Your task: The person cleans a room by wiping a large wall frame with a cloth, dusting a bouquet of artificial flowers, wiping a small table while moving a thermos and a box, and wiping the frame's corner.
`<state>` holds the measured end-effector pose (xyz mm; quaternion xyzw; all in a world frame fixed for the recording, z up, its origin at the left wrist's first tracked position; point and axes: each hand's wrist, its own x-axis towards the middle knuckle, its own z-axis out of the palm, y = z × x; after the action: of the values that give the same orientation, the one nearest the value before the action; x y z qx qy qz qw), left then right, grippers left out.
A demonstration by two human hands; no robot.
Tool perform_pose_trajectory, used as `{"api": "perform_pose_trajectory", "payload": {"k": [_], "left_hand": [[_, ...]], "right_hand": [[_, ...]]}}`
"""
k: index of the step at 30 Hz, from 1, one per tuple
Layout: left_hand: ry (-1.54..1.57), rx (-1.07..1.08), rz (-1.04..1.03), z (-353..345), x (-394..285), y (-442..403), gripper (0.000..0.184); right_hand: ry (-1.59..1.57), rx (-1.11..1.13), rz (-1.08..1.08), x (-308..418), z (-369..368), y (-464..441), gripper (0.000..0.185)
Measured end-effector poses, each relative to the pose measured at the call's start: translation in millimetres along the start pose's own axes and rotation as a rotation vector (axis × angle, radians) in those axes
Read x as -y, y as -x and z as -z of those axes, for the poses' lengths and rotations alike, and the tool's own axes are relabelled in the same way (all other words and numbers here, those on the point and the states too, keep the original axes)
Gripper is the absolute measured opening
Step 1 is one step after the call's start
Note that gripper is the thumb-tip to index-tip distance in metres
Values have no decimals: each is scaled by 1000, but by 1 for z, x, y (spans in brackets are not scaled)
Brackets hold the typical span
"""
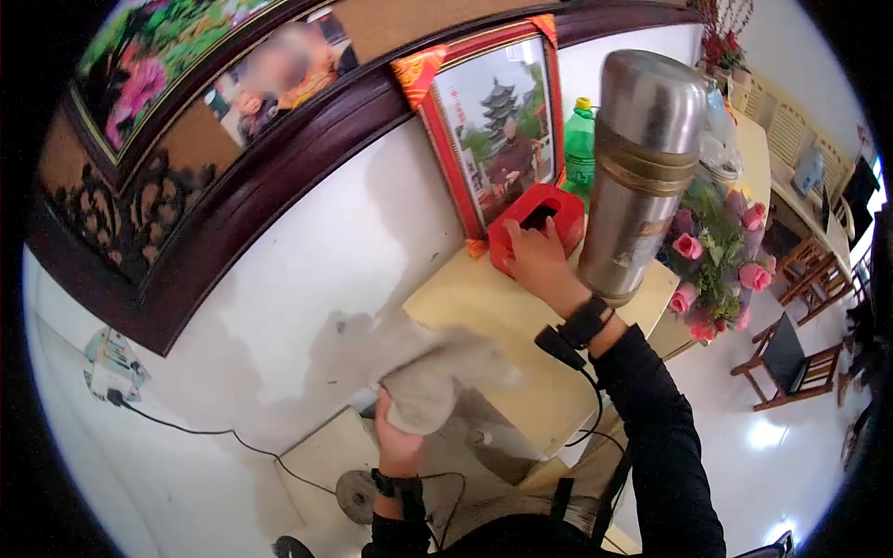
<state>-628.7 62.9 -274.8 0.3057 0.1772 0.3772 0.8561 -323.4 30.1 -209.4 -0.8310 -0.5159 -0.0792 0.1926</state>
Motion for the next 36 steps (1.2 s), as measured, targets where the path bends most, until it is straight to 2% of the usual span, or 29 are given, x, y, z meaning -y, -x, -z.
{"api": "perform_pose_trajectory", "payload": {"k": [1, 2, 6, 9, 10, 13, 14, 16, 17, 19, 22, 25, 27, 31, 34, 36], "left_hand": [[91, 21, -28, -8, -10, 0, 46], [130, 27, -32, -12, -17, -1, 46], [219, -10, -70, -5, -31, -1, 48], [256, -55, -127, 9, -26, -1, 50], [273, -64, -148, 13, -23, -1, 50], [380, 4, -129, 4, -25, 1, 49], [429, 14, -99, 1, -24, 2, 49], [525, 36, -39, -5, -22, 5, 50], [430, 11, -49, -10, -21, 8, 51], [234, -40, -64, -20, -18, 14, 53], [265, 141, -76, -22, -23, 11, 55], [363, -26, -53, -15, -35, 12, 56], [346, -4, -100, -9, -44, 15, 56], [308, 18, -186, 5, -51, 9, 55], [193, -64, -191, 18, -47, 5, 52], [112, -203, -190, 10, -42, 3, 52]], "right_hand": [[-107, 0, 24, 4, 7, 8, 48], [-157, -140, 102, 1, -5, 15, 54], [-389, 55, 189, 19, 25, 42, 52], [-453, 14, 246, 36, 43, 63, 59], [-546, 89, 163, 43, 57, 71, 64], [-809, 19, 231, 51, 64, 92, 61], [-795, 27, 246, 52, 63, 99, 58], [-1052, 82, 127, 58, 58, 110, 57], [-1181, 107, 62, 61, 54, 114, 56], [-1244, 66, 14, 70, 48, 116, 53], [-1372, -49, -41, 75, 38, 117, 45], [-1694, -210, -123, 71, 23, 108, 38], [-1835, -190, -241, 72, 29, 102, 41], [-1937, -147, -258, 74, 30, 96, 44], [-1927, -129, -278, 68, 24, 97, 44], [-1900, -122, -269, 71, 25, 96, 43]]}}
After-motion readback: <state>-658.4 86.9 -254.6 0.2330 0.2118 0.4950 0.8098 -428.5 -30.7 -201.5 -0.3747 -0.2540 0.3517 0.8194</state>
